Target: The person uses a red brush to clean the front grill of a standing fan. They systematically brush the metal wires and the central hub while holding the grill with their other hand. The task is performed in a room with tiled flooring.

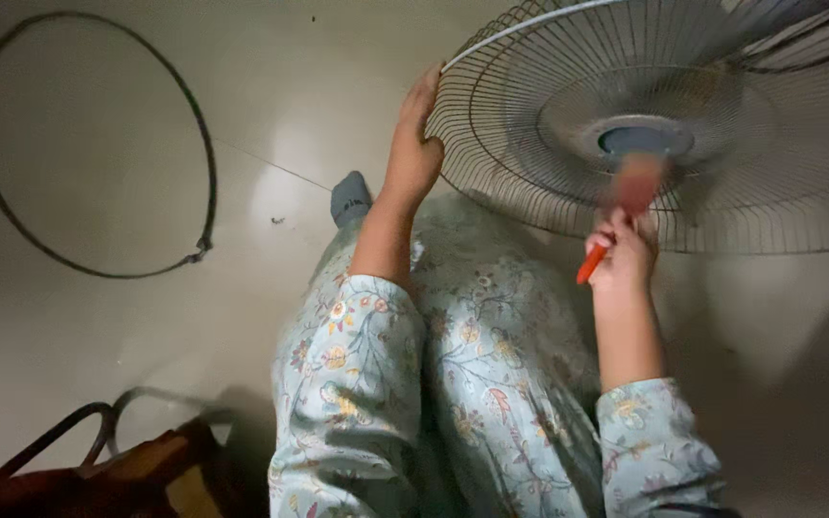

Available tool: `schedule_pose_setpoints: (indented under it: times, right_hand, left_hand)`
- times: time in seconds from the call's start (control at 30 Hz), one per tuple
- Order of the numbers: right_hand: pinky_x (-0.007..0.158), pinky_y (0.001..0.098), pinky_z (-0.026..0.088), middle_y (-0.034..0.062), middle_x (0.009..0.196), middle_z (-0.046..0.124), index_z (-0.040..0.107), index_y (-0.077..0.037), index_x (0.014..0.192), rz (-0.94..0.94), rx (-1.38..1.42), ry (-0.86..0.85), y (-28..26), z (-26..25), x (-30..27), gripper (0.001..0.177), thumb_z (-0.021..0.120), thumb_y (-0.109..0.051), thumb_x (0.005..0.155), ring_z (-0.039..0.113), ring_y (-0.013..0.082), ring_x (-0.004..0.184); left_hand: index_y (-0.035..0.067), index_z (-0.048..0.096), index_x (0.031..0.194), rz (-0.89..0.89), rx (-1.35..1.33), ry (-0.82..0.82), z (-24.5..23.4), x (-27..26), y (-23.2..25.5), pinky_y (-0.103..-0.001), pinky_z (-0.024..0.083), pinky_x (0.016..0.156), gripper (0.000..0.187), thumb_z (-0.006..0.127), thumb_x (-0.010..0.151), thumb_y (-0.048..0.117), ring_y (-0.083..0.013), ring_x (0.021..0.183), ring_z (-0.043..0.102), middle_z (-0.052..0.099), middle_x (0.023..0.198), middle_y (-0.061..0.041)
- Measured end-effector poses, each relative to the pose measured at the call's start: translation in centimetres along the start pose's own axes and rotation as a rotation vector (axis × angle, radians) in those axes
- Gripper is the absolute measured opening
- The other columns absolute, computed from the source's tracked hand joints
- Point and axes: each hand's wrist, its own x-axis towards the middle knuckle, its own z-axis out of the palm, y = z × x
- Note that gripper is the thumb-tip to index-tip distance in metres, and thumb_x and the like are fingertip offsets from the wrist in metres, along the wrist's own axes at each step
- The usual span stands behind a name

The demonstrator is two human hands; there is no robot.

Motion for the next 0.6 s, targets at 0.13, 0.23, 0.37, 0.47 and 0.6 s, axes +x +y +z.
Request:
schedule_pose_setpoints:
  times: [0.13,0.23,0.37,0.47,0.6]
  right_hand:
    - [0.054,0.0202,0.044,0.0051,0.093,0.059,0.062,-0.011,0.122,0.174,0.315,0.145,0.0,-0.7,2.8,0.021,0.05,-0.01,0.105,0.048,0.0094,0.065]
    - [0.058,0.0214,0.046,0.0019,0.091,0.053,0.058,-0.014,0.119,0.131,0.29,-0.114,-0.8,4.5,1.4,0.012,0.054,-0.01,0.108,0.05,0.0102,0.067]
    - [0.06,0.0184,0.042,0.001,0.106,0.057,0.053,-0.015,0.123,-0.023,0.163,-0.361,-2.2,15.1,-5.3,0.023,0.06,-0.002,0.105,0.053,0.0103,0.08]
    - [0.063,0.0172,0.041,0.0006,0.112,0.054,0.055,-0.012,0.14,-0.121,0.11,-0.638,-3.0,21.2,-10.5,0.033,0.062,-0.002,0.11,0.05,0.0087,0.084]
    - [0.058,0.0163,0.038,0.0009,0.119,0.054,0.053,-0.01,0.14,-0.144,0.105,-0.656,-3.5,24.0,-14.1,0.033,0.064,-0.001,0.11,0.048,0.0088,0.086]
  left_hand:
    - [0.012,0.043,0.158,-0.073,0.092,0.026,0.5,-0.2,0.4,-0.039,0.028,0.129,0.098,0.044,0.066,-0.022,-0.0333,0.157,0.033,0.045,0.161,-0.015]
    - [0.011,0.041,0.159,-0.003,0.032,0.031,0.5,-0.6,0.1,-0.039,0.025,0.131,0.099,0.042,0.066,-0.023,-0.0343,0.158,0.03,0.041,0.164,-0.016]
    - [0.011,0.04,0.159,0.041,0.013,0.035,0.6,-0.3,-0.1,-0.038,0.025,0.132,0.099,0.043,0.065,-0.022,-0.0319,0.159,0.032,0.044,0.164,-0.014]
    - [0.011,0.04,0.159,0.01,0.047,0.038,0.2,-0.6,-0.5,-0.038,0.024,0.132,0.099,0.044,0.066,-0.022,-0.0322,0.159,0.031,0.043,0.164,-0.015]
    - [0.012,0.041,0.159,0.015,0.023,0.049,0.5,-0.3,-0.1,-0.038,0.024,0.132,0.101,0.042,0.064,-0.023,-0.0325,0.159,0.031,0.042,0.165,-0.015]
